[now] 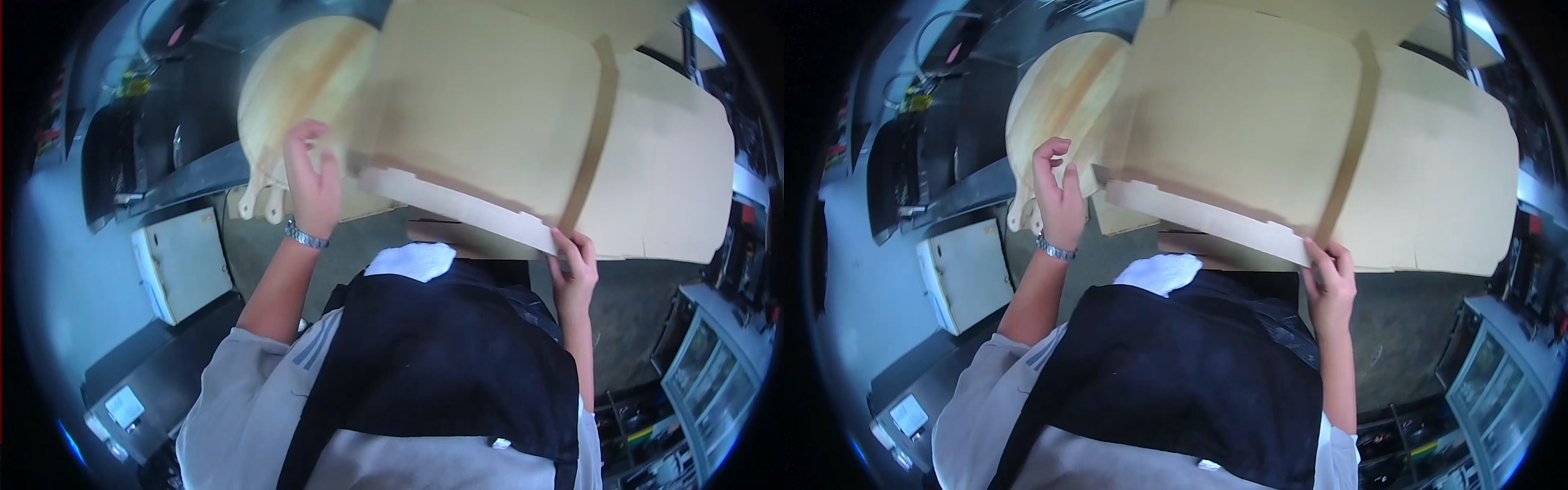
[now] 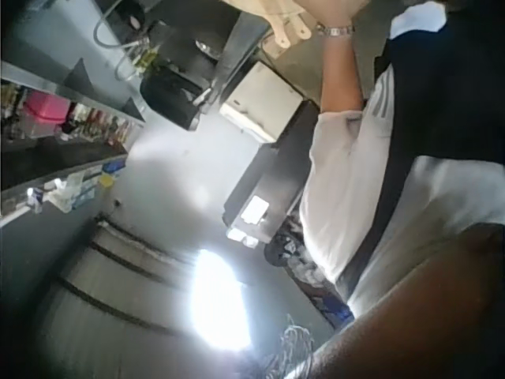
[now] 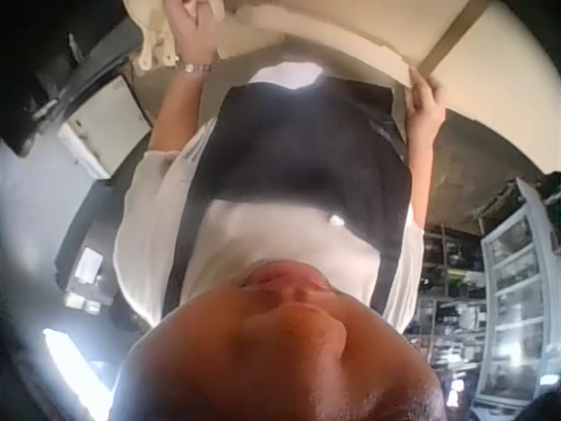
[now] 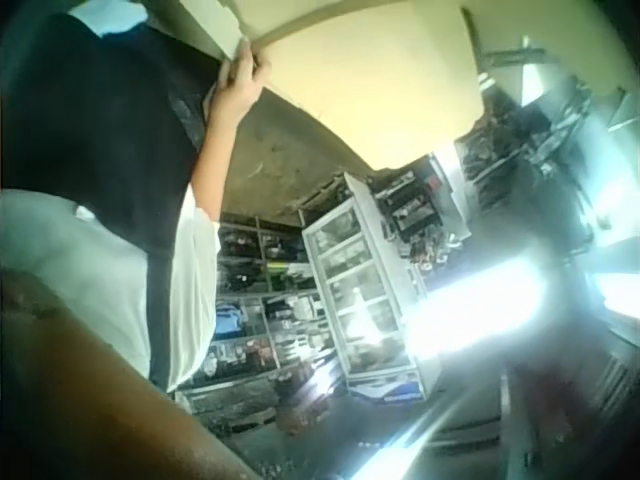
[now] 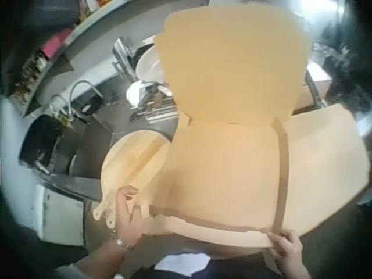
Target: The recorder assembles a cardboard pizza box by folding its edges.
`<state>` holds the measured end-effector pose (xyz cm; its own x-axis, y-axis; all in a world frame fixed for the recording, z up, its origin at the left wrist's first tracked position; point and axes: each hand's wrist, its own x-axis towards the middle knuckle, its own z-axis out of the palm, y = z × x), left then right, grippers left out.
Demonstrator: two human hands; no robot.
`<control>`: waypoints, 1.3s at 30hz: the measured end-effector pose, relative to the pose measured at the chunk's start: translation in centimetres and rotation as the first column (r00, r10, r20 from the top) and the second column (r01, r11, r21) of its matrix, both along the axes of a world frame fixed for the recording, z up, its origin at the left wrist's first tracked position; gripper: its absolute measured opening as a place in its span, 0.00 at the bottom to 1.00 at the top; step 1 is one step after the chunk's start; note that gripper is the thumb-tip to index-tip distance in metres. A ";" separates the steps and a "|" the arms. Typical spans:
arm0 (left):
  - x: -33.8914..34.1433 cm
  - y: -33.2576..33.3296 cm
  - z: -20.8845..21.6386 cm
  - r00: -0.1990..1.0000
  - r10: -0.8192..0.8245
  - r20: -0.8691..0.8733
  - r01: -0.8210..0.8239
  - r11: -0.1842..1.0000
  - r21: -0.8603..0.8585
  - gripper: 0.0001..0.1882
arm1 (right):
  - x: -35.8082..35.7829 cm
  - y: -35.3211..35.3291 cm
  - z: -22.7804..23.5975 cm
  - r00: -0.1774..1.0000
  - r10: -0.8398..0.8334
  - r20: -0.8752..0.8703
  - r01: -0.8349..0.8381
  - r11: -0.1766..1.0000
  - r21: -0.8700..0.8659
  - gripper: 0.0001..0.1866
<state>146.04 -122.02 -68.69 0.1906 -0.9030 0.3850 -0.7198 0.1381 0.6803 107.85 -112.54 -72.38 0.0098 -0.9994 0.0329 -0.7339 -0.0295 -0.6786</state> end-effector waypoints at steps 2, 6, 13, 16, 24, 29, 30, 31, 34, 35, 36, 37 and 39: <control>3.4 0.1 -1.8 0.985 -0.024 -0.169 0.057 0.979 0.195 0.12 | -0.1 -0.4 0.0 1.000 0.023 0.010 -0.023 1.000 0.001 0.27; 4.1 0.3 -2.5 0.819 -0.040 -0.572 0.351 0.825 0.444 0.11 | -0.3 -0.6 -0.4 1.000 0.008 -0.007 -0.008 1.000 0.012 0.28; 3.5 -0.8 -3.6 0.828 -0.012 -0.561 0.339 0.807 0.484 0.09 | -0.1 -0.5 -0.4 1.000 0.007 -0.028 -0.007 1.000 -0.003 0.26; 3.1 -2.4 -2.8 0.835 -0.086 -0.544 0.406 0.764 0.502 0.08 | -0.4 -0.4 -0.5 0.999 0.019 -0.043 -0.020 0.999 -0.030 0.26; 1.1 -3.9 0.3 0.827 -0.478 -0.295 0.552 0.594 0.585 0.07 | -0.8 -0.9 -0.6 0.998 0.042 -0.035 -0.042 0.999 -0.005 0.25; 1.1 -2.3 -0.8 0.801 -0.566 -0.193 0.586 0.680 0.441 0.10 | -0.6 -0.9 -0.6 0.999 0.019 0.039 -0.021 0.999 0.037 0.26; 1.1 -1.9 -0.8 0.803 -0.565 -0.192 0.585 0.681 0.441 0.10 | -0.6 -0.9 -0.5 0.999 0.021 0.040 -0.022 0.999 0.037 0.26; 1.0 -1.5 -0.6 0.824 -0.513 -0.242 0.562 0.683 0.467 0.10 | -0.7 -0.9 -0.5 0.999 0.010 0.047 -0.013 0.998 0.055 0.26; 0.3 -0.3 0.5 0.903 -0.385 -0.190 0.426 0.750 0.506 0.10 | -0.7 -0.7 -0.4 0.998 -0.001 0.060 -0.003 0.997 0.072 0.27; 0.0 0.1 0.9 0.950 -0.299 -0.091 0.303 0.808 0.506 0.09 | -0.7 -0.7 -0.4 0.998 0.002 0.067 -0.007 0.997 0.072 0.27; -0.2 0.8 0.2 0.948 -0.304 -0.091 0.307 0.806 0.506 0.09 | -0.7 -0.6 -0.5 0.998 -0.002 0.067 -0.002 0.997 0.072 0.27; -0.4 1.9 -1.1 0.975 -0.196 -0.106 0.222 0.888 0.403 0.10 | -0.7 -0.5 -0.5 0.998 -0.001 0.065 -0.004 0.998 0.069 0.27; -1.0 2.8 -1.6 0.987 -0.101 -0.124 0.135 0.944 0.300 0.11 | -1.0 -0.3 -0.8 0.997 -0.013 0.074 0.008 0.998 0.069 0.26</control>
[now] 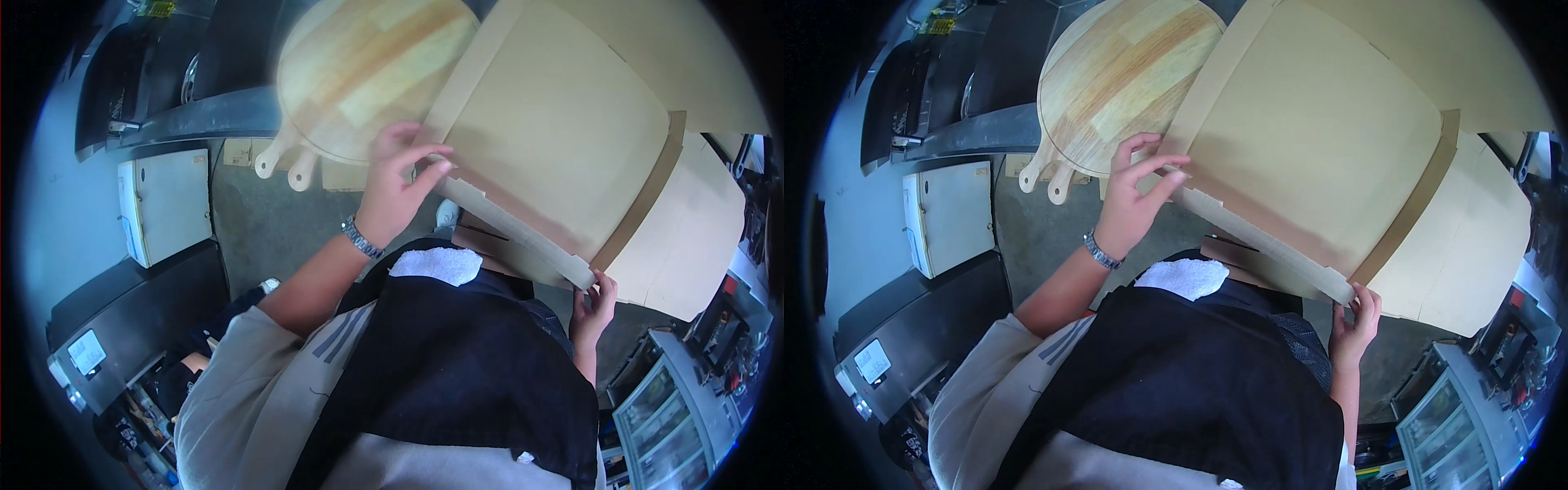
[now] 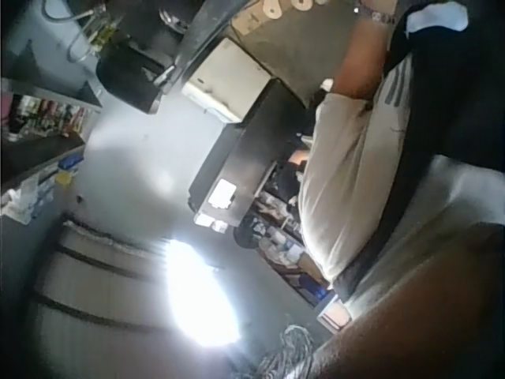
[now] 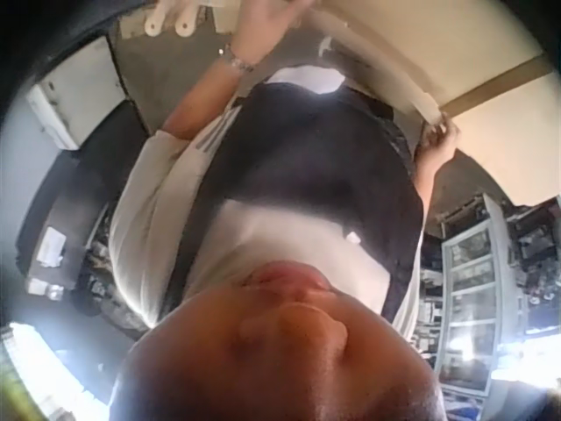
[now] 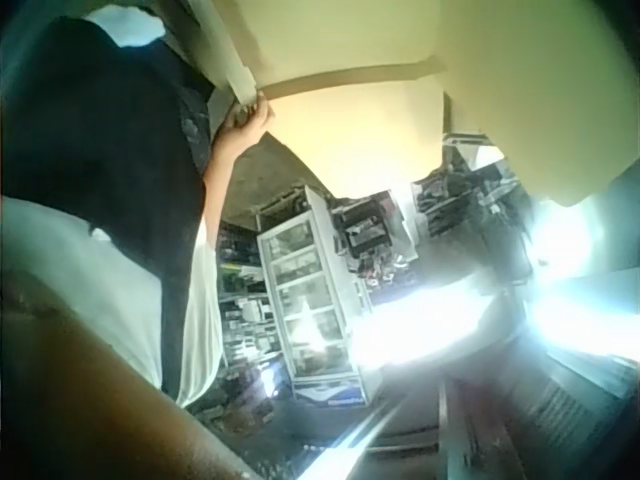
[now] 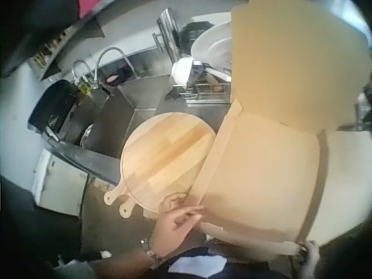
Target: The recorder assembles a cardboard pizza box by folding its edges.
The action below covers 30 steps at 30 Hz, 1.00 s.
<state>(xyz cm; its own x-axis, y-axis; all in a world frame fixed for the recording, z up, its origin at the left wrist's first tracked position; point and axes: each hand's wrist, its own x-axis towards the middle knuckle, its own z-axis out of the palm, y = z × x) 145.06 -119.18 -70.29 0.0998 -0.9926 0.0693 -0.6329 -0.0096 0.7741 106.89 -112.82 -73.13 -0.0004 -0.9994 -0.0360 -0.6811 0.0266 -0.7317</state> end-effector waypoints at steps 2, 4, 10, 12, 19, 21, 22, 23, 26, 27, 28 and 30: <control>-0.3 0.3 -0.2 0.987 0.132 -0.091 -0.137 0.989 -0.048 0.12 | 0.0 0.1 -0.1 0.999 0.021 -0.047 -0.023 0.999 -0.040 0.28; -0.6 0.5 0.7 0.967 0.118 -0.224 -0.114 0.993 0.031 0.14 | -0.1 0.4 -0.5 0.999 0.007 -0.051 -0.010 0.998 -0.055 0.27; 0.6 0.3 0.2 0.896 0.190 -0.401 -0.112 0.971 0.211 0.13 | -0.4 0.9 -1.2 0.988 0.065 -0.141 -0.085 0.986 -0.141 0.27; 0.7 -0.1 0.1 0.756 0.276 -0.594 -0.120 0.950 0.288 0.12 | -0.2 0.6 -0.9 0.974 0.106 -0.201 -0.138 0.979 -0.153 0.28; 1.9 0.9 -0.4 0.870 0.234 -0.435 -0.104 0.947 0.303 0.24 | -0.1 0.6 -0.3 0.955 0.162 -0.249 -0.202 0.968 -0.147 0.32; 1.5 1.4 0.0 0.873 0.272 -0.405 -0.144 0.936 0.321 0.26 | -0.2 0.7 -0.3 0.953 0.169 -0.250 -0.211 0.966 -0.152 0.33; 1.2 1.6 0.3 0.865 0.264 -0.426 -0.135 0.941 0.309 0.26 | -0.3 0.8 -0.4 0.952 0.167 -0.255 -0.208 0.968 -0.142 0.33; 1.0 1.8 0.4 0.857 0.254 -0.448 -0.125 0.946 0.298 0.26 | -0.3 0.9 -0.4 0.952 0.165 -0.259 -0.205 0.970 -0.133 0.33; 0.8 2.5 0.5 0.742 0.158 -0.652 -0.032 0.979 0.201 0.28 | -0.3 0.9 -0.6 0.972 0.144 -0.187 -0.175 0.972 -0.159 0.27; 0.8 2.9 0.3 0.744 0.158 -0.650 -0.030 0.979 0.204 0.28 | -0.2 0.8 -0.6 0.972 0.143 -0.185 -0.173 0.972 -0.156 0.27; 0.8 3.3 -0.1 0.792 0.098 -0.603 0.001 0.987 0.162 0.31 | -0.1 0.8 -0.6 0.975 0.140 -0.175 -0.170 0.971 -0.169 0.27; 1.0 3.8 -0.9 0.835 0.037 -0.549 0.037 0.992 0.124 0.34 | 0.0 0.7 -0.8 0.977 0.136 -0.163 -0.165 0.970 -0.180 0.27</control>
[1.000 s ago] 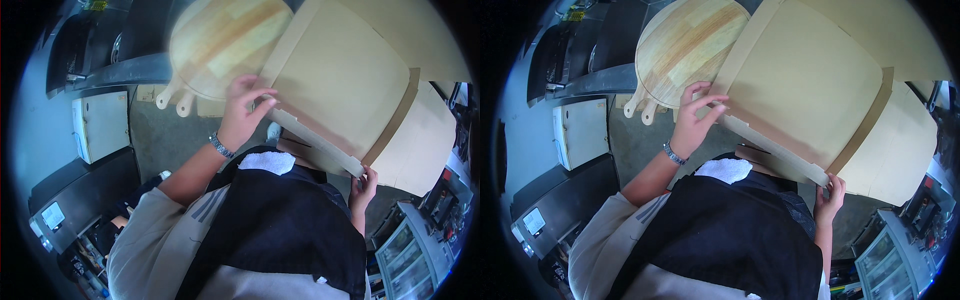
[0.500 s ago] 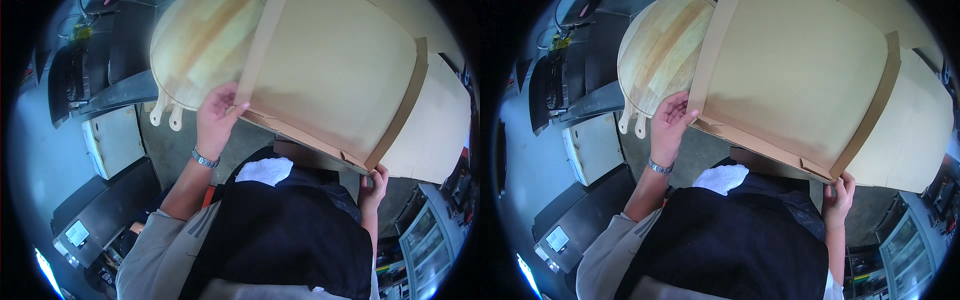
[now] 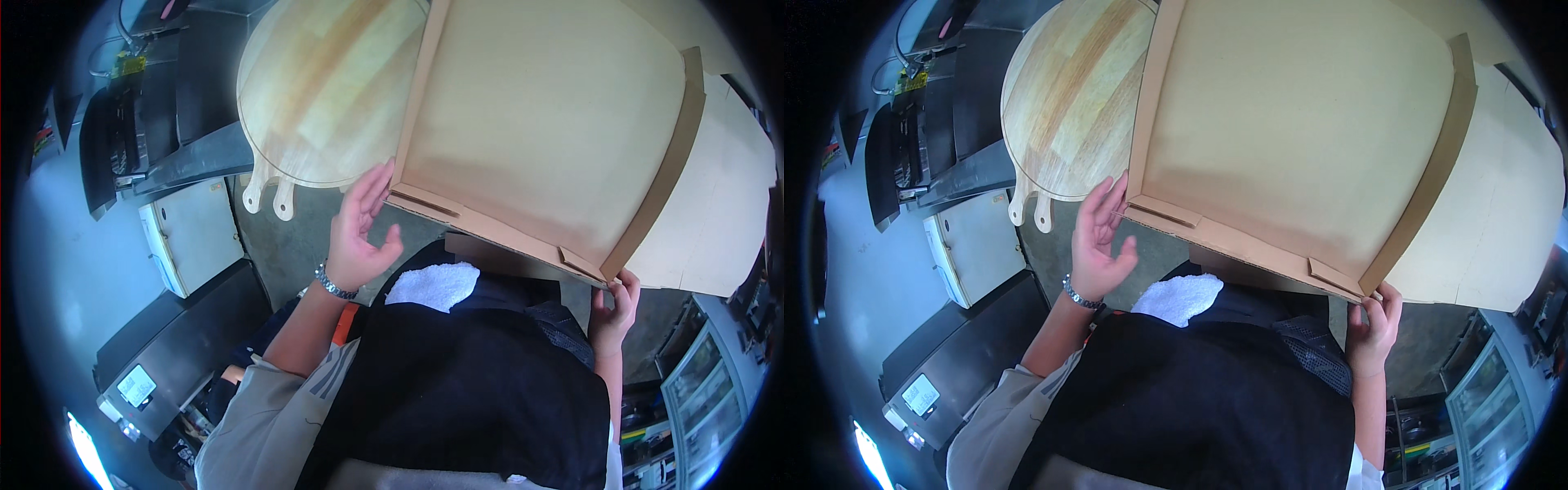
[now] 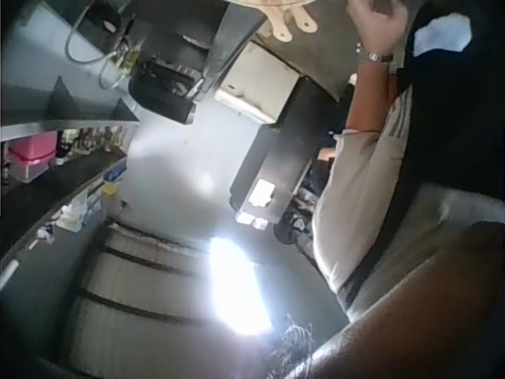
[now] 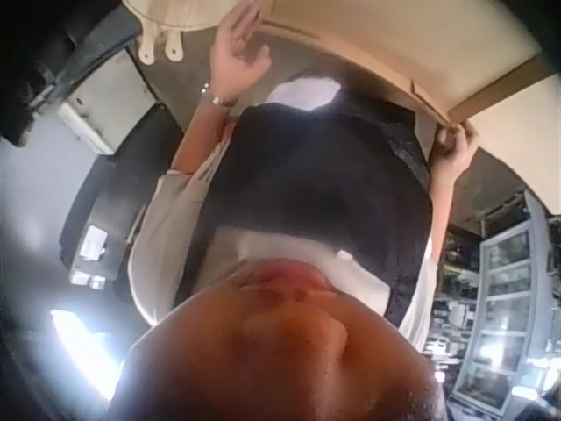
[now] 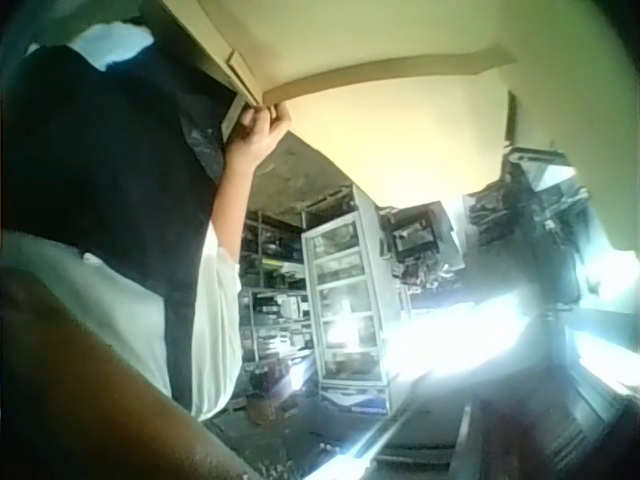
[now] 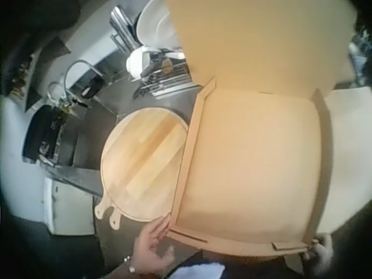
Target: The recorder assembles a cardboard pizza box by folding its edges.
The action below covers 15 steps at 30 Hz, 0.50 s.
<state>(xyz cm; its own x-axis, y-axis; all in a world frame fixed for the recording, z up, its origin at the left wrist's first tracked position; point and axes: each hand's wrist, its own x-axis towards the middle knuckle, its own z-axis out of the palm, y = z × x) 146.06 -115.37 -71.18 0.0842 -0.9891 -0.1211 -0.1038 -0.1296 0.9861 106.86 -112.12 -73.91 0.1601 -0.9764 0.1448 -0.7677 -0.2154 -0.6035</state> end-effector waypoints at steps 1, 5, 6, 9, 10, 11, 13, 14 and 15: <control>0.1 0.1 -0.4 0.993 -0.032 0.114 0.036 0.999 -0.035 0.35 | -0.1 0.1 0.0 1.000 -0.003 -0.002 0.003 1.000 0.000 0.27; 1.4 -0.4 -1.4 0.815 -0.146 0.561 0.232 0.969 -0.085 0.38 | -0.1 0.0 -0.1 1.000 -0.020 -0.007 0.020 1.000 0.001 0.27; 1.0 -0.4 -1.5 0.816 -0.150 0.558 0.235 0.968 -0.083 0.38 | -0.1 0.1 -0.3 1.000 -0.023 -0.010 0.023 1.000 0.004 0.27; 0.2 -0.3 -1.9 0.975 0.083 0.204 -0.055 0.989 -0.137 0.33 | -0.1 0.1 -0.5 0.984 -0.022 0.176 0.032 0.998 -0.051 0.27; 0.3 -0.3 -2.4 0.963 0.084 0.257 -0.029 0.977 -0.210 0.30 | 0.1 0.1 -0.1 0.996 -0.025 0.083 0.027 0.999 -0.021 0.27; 0.4 -0.3 -2.5 0.947 0.090 0.308 0.001 0.960 -0.281 0.27 | 0.2 0.0 0.2 1.000 -0.025 -0.011 0.025 1.000 0.010 0.27; 0.3 -0.7 -1.3 0.878 0.047 0.476 0.083 0.965 -0.248 0.26 | 0.3 0.1 0.5 0.999 -0.034 -0.036 0.035 0.998 0.045 0.30; 0.2 -0.9 -0.6 0.778 0.004 0.629 0.158 0.967 -0.201 0.24 | 0.3 0.1 0.7 0.997 -0.041 -0.061 0.046 0.996 0.080 0.33; 0.1 -1.1 -0.3 0.778 0.004 0.628 0.158 0.966 -0.202 0.24 | 0.4 0.0 0.9 0.997 -0.042 -0.061 0.047 0.996 0.079 0.33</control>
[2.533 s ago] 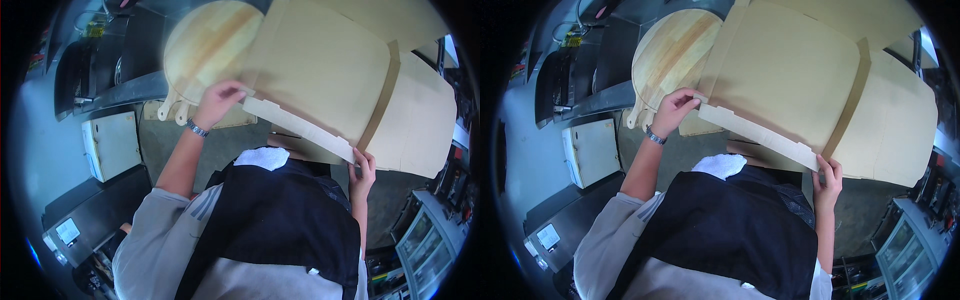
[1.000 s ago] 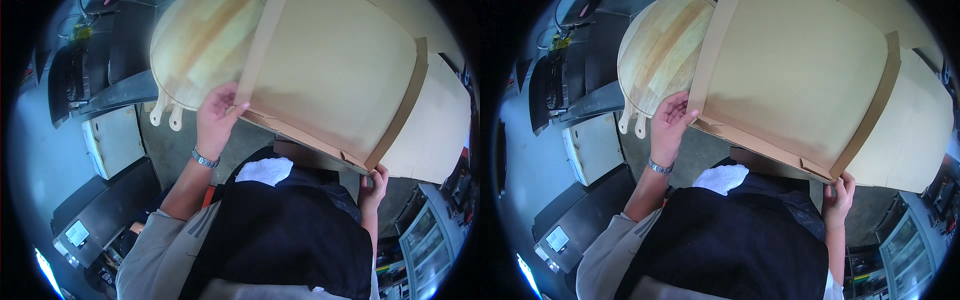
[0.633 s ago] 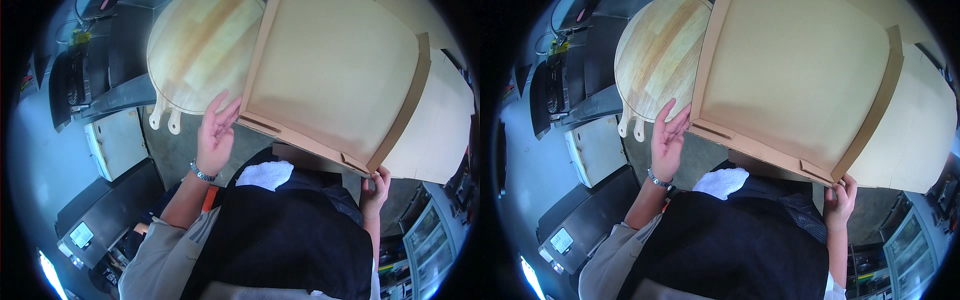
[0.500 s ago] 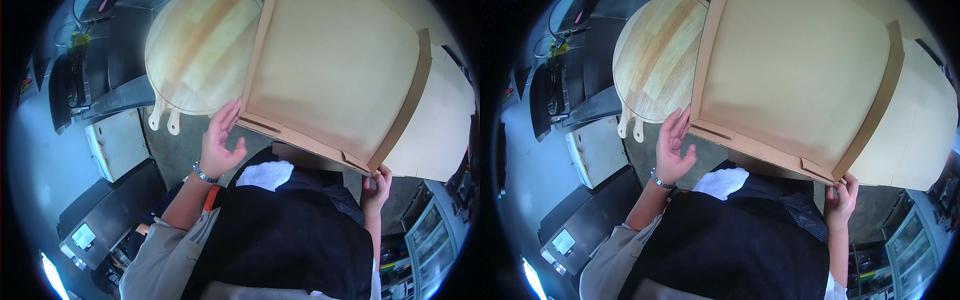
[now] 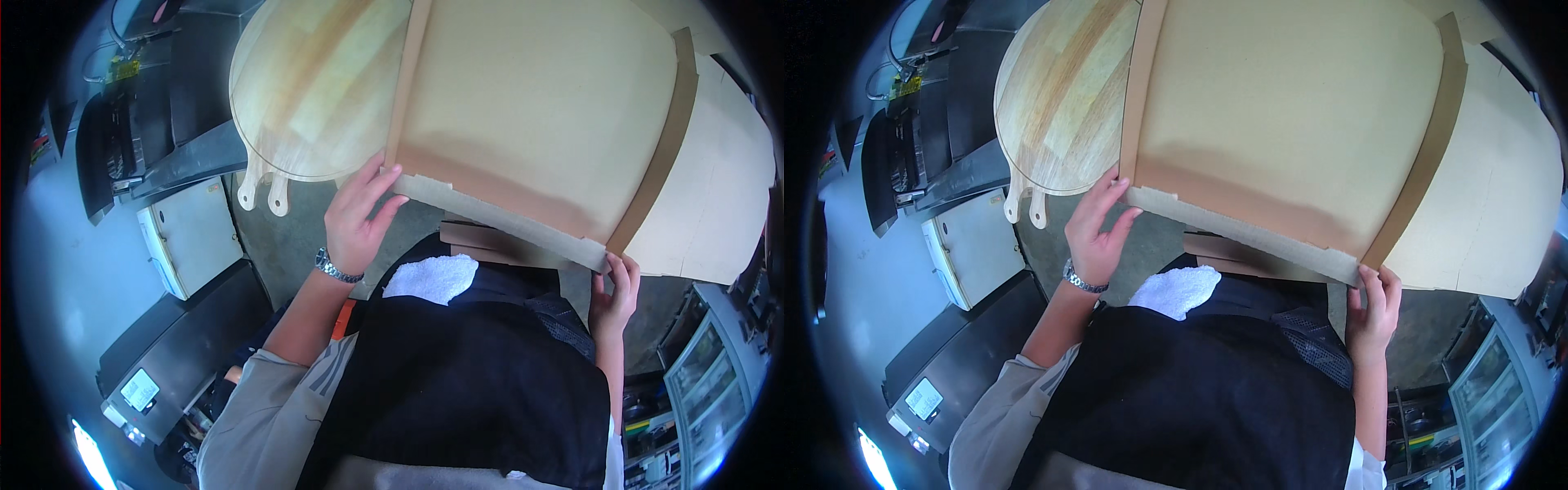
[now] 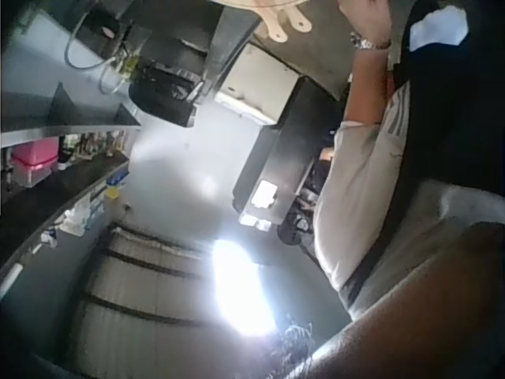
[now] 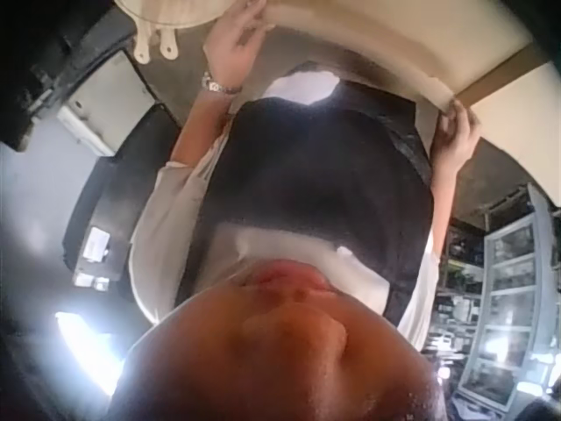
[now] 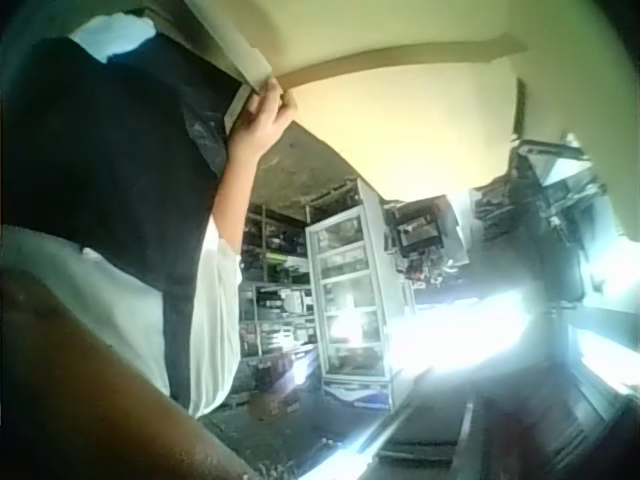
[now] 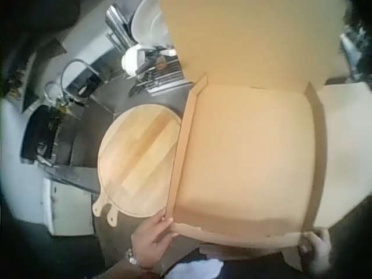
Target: The recorder assembles a cardboard pizza box by folding its edges.
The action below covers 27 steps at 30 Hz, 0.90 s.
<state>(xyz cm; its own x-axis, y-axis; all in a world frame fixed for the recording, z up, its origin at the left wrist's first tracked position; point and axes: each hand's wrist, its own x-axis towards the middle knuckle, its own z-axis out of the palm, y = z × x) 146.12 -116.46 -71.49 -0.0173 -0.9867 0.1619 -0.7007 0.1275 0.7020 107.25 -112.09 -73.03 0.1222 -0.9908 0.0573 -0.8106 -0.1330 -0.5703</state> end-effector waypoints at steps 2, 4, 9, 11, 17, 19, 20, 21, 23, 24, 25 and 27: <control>-0.3 -0.1 0.3 0.990 -0.058 0.126 0.052 0.997 0.050 0.27 | 0.3 -0.4 0.4 0.999 0.005 -0.038 -0.004 1.000 0.005 0.31; -0.5 -0.4 0.2 0.985 -0.079 0.154 0.072 0.996 0.046 0.27 | 0.5 -0.6 1.0 0.999 0.010 -0.048 -0.009 1.000 0.021 0.31; -1.0 -0.7 0.4 0.975 -0.124 0.184 0.110 0.991 0.082 0.27 | 1.2 -0.9 1.7 0.998 0.002 -0.055 0.002 0.997 0.081 0.26; -0.6 -0.9 0.3 0.959 -0.168 0.229 0.146 0.983 0.111 0.25 | 1.6 -1.2 1.9 1.000 0.000 -0.023 0.001 0.997 0.077 0.23; -1.2 -1.6 0.5 0.961 -0.140 0.240 0.123 0.989 0.083 0.23 | 1.9 -1.6 2.0 0.997 -0.015 -0.082 0.025 0.993 0.118 0.14; -2.0 -1.8 1.1 0.931 -0.184 0.315 0.175 0.983 0.055 0.22 | 2.0 -1.8 2.2 0.997 -0.035 -0.074 0.045 0.989 0.143 0.13; -2.3 -1.8 1.3 0.894 -0.217 0.392 0.224 0.974 0.029 0.21 | 2.1 -1.8 2.3 0.996 -0.040 -0.076 0.050 0.988 0.143 0.13; -2.4 -1.9 1.3 0.894 -0.222 0.390 0.229 0.973 0.029 0.21 | 2.1 -1.9 2.4 0.996 -0.036 -0.081 0.047 0.989 0.138 0.12; -2.6 -1.9 1.2 0.896 -0.207 0.392 0.205 0.978 0.049 0.19 | 2.2 -2.1 2.5 0.996 -0.034 -0.088 0.045 0.990 0.130 0.11; -2.7 -1.9 1.2 0.897 -0.209 0.390 0.208 0.977 0.047 0.19 | 2.2 -2.2 2.6 0.996 -0.041 -0.079 0.052 0.988 0.147 0.11; -2.8 -1.9 1.1 0.886 -0.212 0.413 0.214 0.976 0.042 0.16 | 2.3 -2.2 2.7 0.996 -0.049 -0.072 0.060 0.985 0.163 0.11; -2.9 -2.0 1.1 0.877 -0.216 0.430 0.224 0.974 0.034 0.13 | 2.3 -2.2 2.7 0.996 -0.049 -0.075 0.061 0.986 0.157 0.12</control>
<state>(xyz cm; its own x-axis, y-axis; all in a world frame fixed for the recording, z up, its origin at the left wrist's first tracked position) 143.20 -118.42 -70.36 -0.3049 -0.9465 0.1056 -0.8847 0.3225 0.3365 109.58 -114.28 -70.30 0.0655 -0.9920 -0.1079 -0.8533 0.0003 -0.5214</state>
